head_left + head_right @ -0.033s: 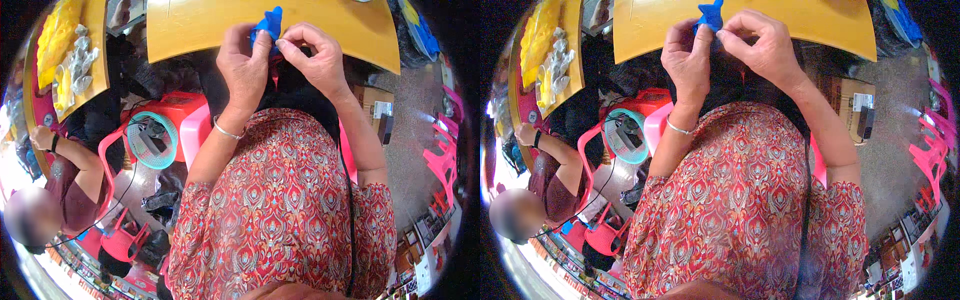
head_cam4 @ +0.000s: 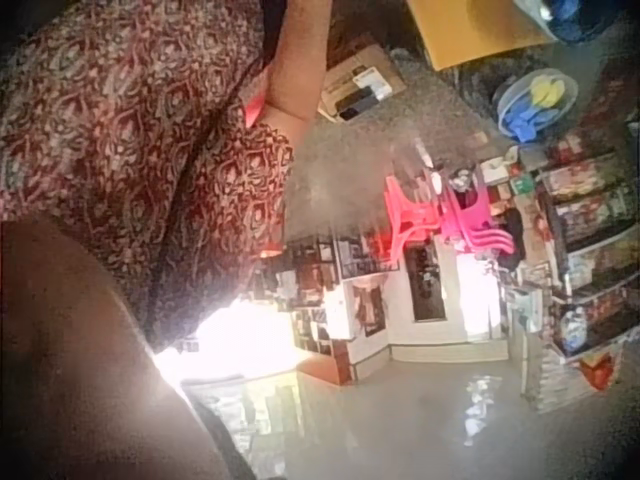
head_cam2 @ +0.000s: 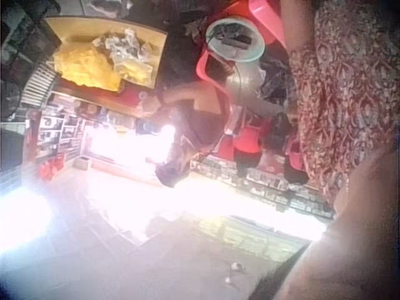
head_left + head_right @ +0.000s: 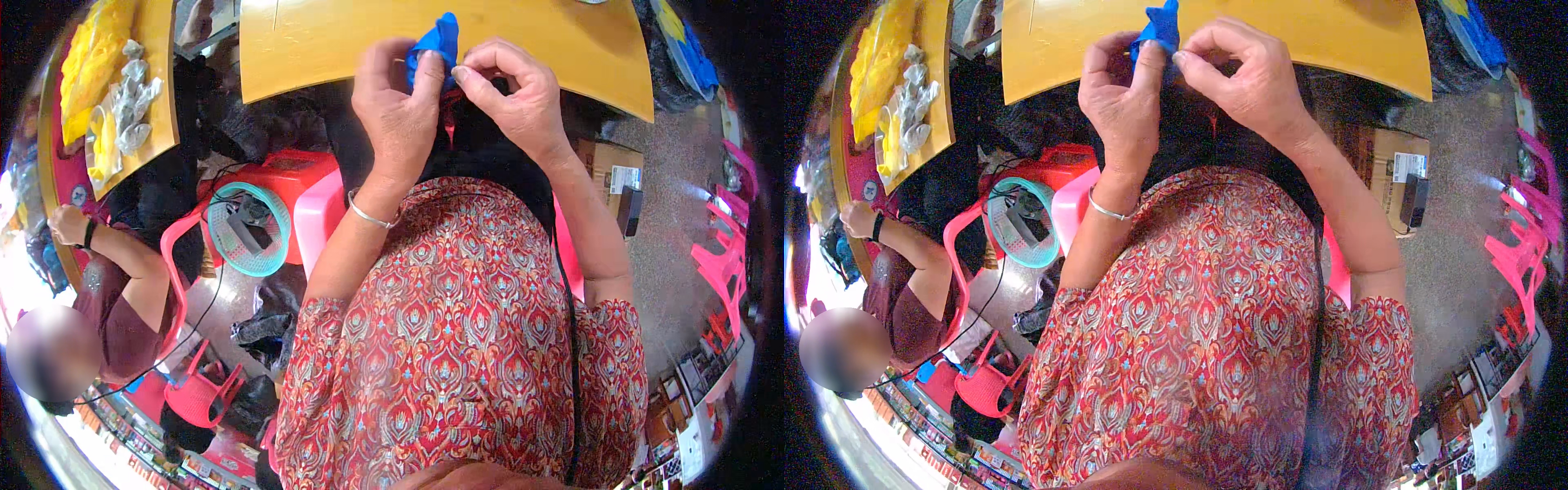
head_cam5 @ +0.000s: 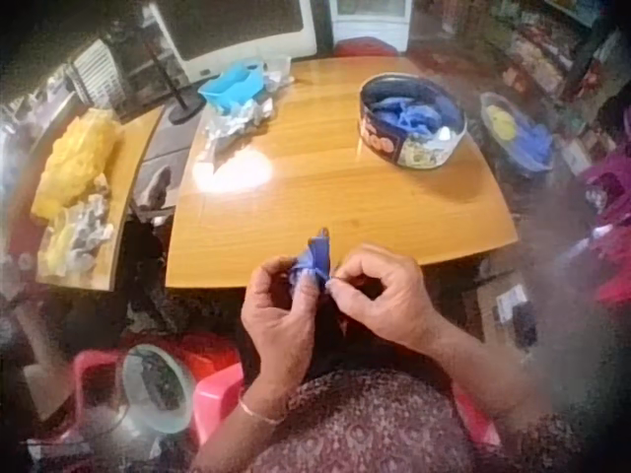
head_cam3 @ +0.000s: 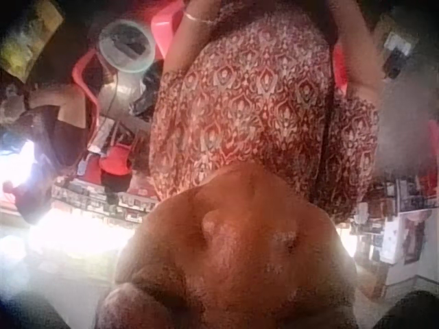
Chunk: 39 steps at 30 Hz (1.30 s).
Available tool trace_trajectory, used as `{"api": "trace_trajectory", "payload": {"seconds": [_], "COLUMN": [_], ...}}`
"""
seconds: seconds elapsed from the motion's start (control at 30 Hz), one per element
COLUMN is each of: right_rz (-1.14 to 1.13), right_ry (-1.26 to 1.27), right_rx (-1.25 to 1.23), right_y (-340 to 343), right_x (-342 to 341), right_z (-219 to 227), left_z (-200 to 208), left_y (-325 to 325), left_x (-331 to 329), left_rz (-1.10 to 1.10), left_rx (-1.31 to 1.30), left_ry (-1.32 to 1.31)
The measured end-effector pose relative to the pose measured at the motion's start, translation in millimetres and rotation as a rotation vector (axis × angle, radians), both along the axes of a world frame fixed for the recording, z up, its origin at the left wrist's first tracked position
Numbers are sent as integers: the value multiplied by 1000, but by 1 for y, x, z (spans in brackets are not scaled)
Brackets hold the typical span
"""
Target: Hand-assemble shoe components by inserting padding into fabric pockets.
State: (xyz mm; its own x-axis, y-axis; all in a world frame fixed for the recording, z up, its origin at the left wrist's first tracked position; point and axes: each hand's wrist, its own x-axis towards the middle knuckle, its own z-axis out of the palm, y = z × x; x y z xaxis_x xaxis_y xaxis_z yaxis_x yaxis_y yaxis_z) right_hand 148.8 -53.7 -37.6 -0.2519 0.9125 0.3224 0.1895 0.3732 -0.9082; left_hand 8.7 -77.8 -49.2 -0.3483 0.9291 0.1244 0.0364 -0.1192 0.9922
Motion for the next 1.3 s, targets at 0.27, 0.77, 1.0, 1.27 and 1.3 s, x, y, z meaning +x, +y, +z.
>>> {"api": "trace_trajectory", "payload": {"seconds": [0.27, 0.77, 1.0, 1.27, 1.3], "right_rz": [-26, 89, 41, 48, 87], "right_ry": [312, 97, 202, 182, 159], "right_rx": [-399, -70, -34, -125, -151], "right_y": [-4, 15, 7, 4, 4], "right_x": [1, 12, 4, 7, 6], "right_z": [-1, 21, 26, 22, 22], "left_z": [8, 20, 24, 27, 27], "left_y": [-18, -18, -13, -9, -9], "left_x": [5, -11, -16, -15, -17], "left_rz": [-37, -221, -61, 9, 10], "left_rx": [158, 135, 215, 180, 180], "left_ry": [8, -250, -195, -258, -257]}}
